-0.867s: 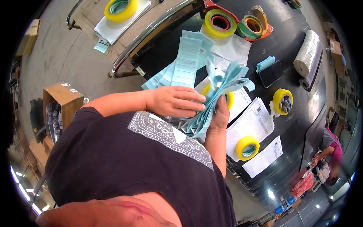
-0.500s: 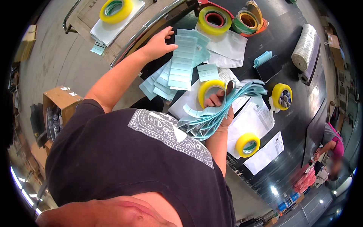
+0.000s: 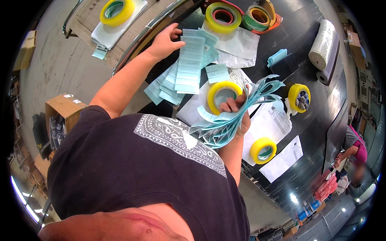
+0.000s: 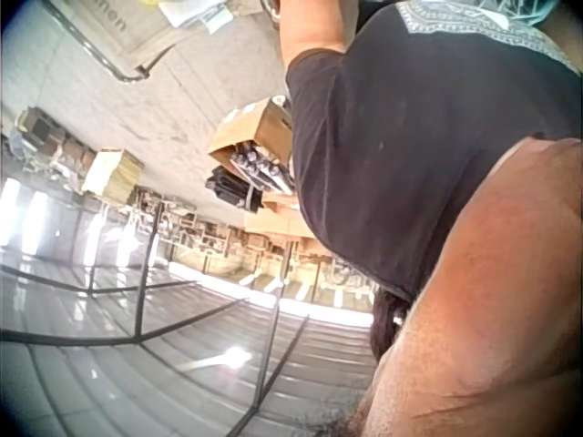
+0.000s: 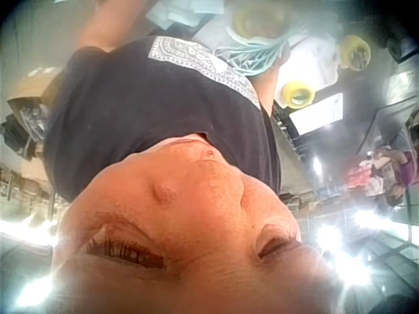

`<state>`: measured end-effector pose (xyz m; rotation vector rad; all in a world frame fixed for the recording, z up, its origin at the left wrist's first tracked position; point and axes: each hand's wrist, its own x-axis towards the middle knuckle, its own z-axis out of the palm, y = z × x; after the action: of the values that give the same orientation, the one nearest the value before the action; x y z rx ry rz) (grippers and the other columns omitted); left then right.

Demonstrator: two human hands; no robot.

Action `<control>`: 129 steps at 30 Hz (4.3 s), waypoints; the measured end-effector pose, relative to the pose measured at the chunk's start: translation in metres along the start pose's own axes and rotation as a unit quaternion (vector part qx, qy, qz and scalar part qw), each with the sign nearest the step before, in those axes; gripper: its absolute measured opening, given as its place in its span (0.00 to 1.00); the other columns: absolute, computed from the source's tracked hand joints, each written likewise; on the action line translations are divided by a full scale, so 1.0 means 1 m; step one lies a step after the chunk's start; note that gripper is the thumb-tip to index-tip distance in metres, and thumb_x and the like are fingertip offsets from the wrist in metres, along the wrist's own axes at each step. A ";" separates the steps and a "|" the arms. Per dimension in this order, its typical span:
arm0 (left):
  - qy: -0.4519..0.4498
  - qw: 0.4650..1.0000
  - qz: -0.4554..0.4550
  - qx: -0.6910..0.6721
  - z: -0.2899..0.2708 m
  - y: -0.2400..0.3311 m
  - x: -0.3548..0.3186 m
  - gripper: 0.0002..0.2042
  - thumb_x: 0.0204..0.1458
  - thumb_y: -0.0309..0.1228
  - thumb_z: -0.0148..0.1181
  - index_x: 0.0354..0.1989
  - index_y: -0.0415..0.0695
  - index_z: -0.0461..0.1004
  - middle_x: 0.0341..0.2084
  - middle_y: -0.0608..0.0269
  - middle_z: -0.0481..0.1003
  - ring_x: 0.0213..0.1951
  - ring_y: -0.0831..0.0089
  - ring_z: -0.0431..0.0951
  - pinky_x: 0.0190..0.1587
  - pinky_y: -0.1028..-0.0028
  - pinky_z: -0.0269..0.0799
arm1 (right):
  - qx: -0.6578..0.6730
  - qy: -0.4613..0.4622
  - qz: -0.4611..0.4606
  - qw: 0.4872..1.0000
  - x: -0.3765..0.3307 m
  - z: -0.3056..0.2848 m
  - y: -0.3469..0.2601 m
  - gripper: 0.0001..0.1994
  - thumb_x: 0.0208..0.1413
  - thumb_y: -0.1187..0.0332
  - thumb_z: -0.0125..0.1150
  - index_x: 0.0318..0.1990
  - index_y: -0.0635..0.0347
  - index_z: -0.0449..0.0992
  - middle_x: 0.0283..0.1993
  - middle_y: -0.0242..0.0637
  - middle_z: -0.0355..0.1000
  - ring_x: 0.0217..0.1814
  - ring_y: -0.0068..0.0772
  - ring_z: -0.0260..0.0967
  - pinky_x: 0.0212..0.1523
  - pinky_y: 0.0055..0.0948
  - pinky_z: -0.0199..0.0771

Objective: The person handles light blue face masks and shipping labels at a packing table, placing masks into white poly mailers and arranging them with yellow tape rolls. Another person works nearby with similar materials.

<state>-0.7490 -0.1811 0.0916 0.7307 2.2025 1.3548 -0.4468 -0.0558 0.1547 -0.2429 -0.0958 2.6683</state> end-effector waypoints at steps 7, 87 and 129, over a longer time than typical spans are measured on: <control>0.122 0.958 0.214 0.144 0.002 0.033 -0.015 0.25 0.42 0.28 0.67 0.52 0.42 0.70 0.41 0.59 0.74 0.44 0.64 0.72 0.47 0.69 0.69 | 0.021 0.019 -0.016 0.999 -0.002 0.002 -0.007 0.39 0.51 0.73 0.63 0.69 0.57 0.51 0.58 0.31 0.71 0.34 0.22 0.62 0.39 0.24 0.61; -0.026 0.987 -0.129 -0.089 -0.008 0.011 0.005 0.28 0.43 0.21 0.67 0.56 0.37 0.67 0.35 0.63 0.74 0.39 0.74 0.74 0.44 0.75 0.69 | -0.211 0.107 -0.002 0.972 -0.018 -0.026 -0.022 0.19 0.60 0.69 0.54 0.57 0.62 0.65 0.52 0.43 0.71 0.52 0.40 0.70 0.57 0.41 0.70; -0.194 0.954 0.002 -0.227 0.016 0.113 -0.049 0.19 0.44 0.25 0.63 0.47 0.34 0.71 0.34 0.63 0.77 0.35 0.78 0.76 0.41 0.76 0.72 | -0.278 0.060 0.000 0.959 0.017 0.015 0.009 0.28 0.56 0.61 0.60 0.61 0.64 0.62 0.62 0.42 0.63 0.66 0.45 0.58 0.68 0.49 0.53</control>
<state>-0.6793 -0.1594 0.1924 0.7462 1.5132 1.4955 -0.4688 -0.0565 0.1655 -0.5759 -0.8094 2.5593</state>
